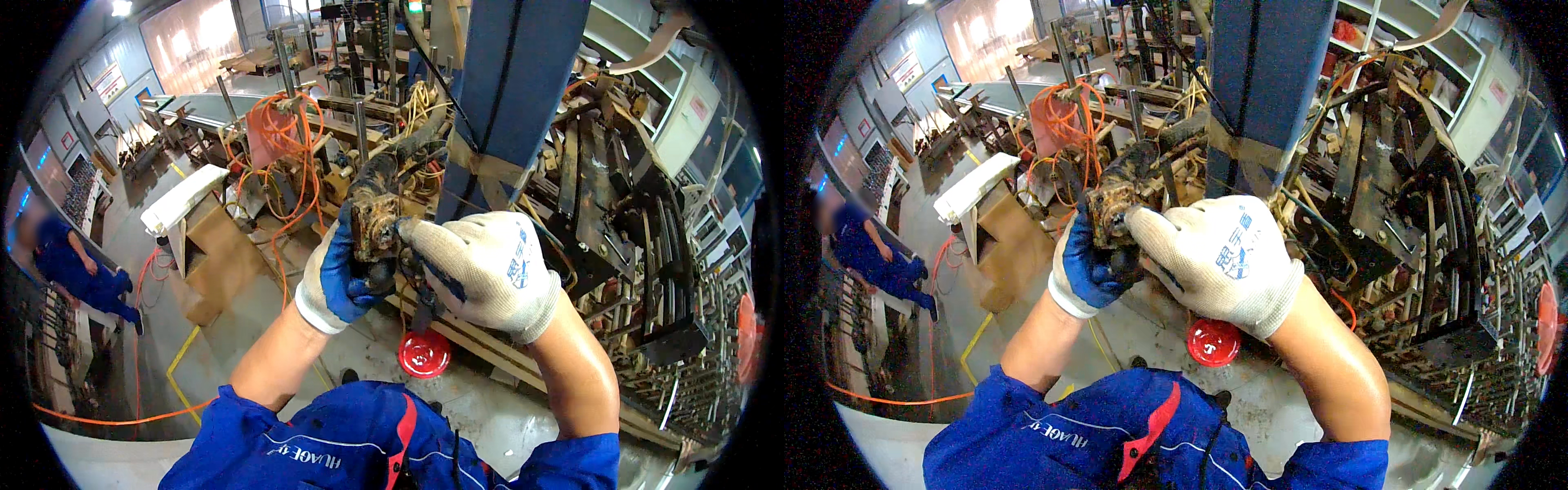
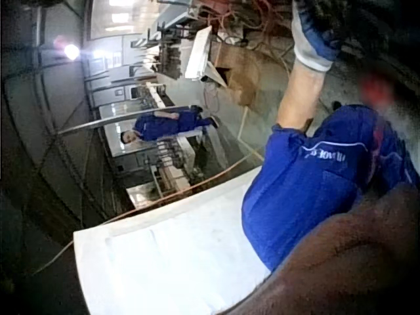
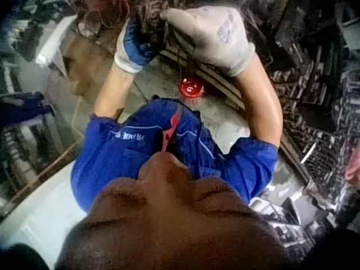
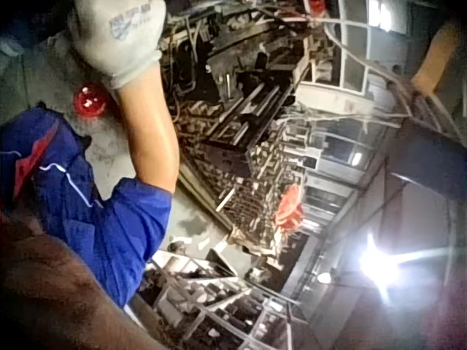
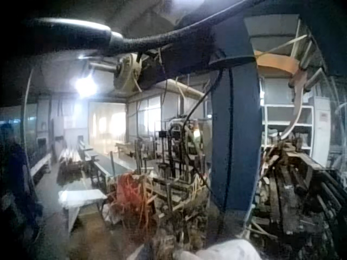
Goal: The person holds a metal component attached to a hose and scrapes its surface using a tool. The person then pulls on the component and turns it while checking the surface.
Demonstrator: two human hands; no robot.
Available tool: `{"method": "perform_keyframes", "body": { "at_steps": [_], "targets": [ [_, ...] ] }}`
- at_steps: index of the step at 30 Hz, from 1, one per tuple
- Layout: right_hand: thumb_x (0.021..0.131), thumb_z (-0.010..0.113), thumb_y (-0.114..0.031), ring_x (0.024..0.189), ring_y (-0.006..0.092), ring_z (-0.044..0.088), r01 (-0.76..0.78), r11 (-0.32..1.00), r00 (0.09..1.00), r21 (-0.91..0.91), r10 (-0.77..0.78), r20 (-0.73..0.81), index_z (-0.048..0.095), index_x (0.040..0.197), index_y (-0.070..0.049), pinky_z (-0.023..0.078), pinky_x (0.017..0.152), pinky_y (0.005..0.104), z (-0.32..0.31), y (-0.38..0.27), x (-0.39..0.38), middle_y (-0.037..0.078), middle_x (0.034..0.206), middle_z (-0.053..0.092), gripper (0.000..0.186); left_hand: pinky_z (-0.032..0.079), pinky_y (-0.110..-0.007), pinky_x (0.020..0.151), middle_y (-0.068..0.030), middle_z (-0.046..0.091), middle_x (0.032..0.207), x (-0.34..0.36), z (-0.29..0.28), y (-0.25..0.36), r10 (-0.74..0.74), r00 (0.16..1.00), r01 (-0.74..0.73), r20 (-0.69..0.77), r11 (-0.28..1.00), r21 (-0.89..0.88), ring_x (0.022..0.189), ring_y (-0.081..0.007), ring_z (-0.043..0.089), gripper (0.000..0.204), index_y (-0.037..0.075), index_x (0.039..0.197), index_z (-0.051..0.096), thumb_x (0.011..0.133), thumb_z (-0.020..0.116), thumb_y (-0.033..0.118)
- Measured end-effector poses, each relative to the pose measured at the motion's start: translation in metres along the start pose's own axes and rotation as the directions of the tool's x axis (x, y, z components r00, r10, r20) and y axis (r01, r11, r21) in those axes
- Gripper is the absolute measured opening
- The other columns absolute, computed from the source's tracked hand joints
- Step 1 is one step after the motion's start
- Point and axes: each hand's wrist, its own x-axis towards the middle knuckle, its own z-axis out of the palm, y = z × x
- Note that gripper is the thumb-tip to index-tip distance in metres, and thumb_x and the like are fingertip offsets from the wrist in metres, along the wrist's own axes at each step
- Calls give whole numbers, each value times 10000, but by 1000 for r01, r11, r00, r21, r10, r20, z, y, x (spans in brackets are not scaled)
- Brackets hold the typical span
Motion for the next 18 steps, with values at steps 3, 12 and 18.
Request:
{"method": "perform_keyframes", "body": {
  "at_steps": [3,12,18],
  "targets": [
    [785,721,-197,606,303,649,5,1000,1000,-22,-5,-15,612,1083,-89,489,509,419,4,-1,-2,82,668,618,336,341,-210,369,-92,709,1001,-1,-1,-2,22,1000,-22,11,1000,-19,472,-118,510,472,120,1265,606,1042,449,505],
    [737,738,-165,613,293,644,18,1000,996,-8,-19,-92,629,1163,-63,492,521,409,22,4,-12,91,690,618,451,335,-213,398,-83,704,980,-2,2,-3,78,997,-78,14,997,25,450,-110,448,492,110,1281,604,1042,446,511],
    [750,737,-128,618,318,639,-65,995,978,79,79,-195,629,1198,-39,496,541,418,35,4,-23,106,680,607,469,392,-328,596,-94,689,1055,5,0,0,27,986,-29,164,1000,11,686,-179,506,505,118,1306,592,1033,451,519]
  ]
}}
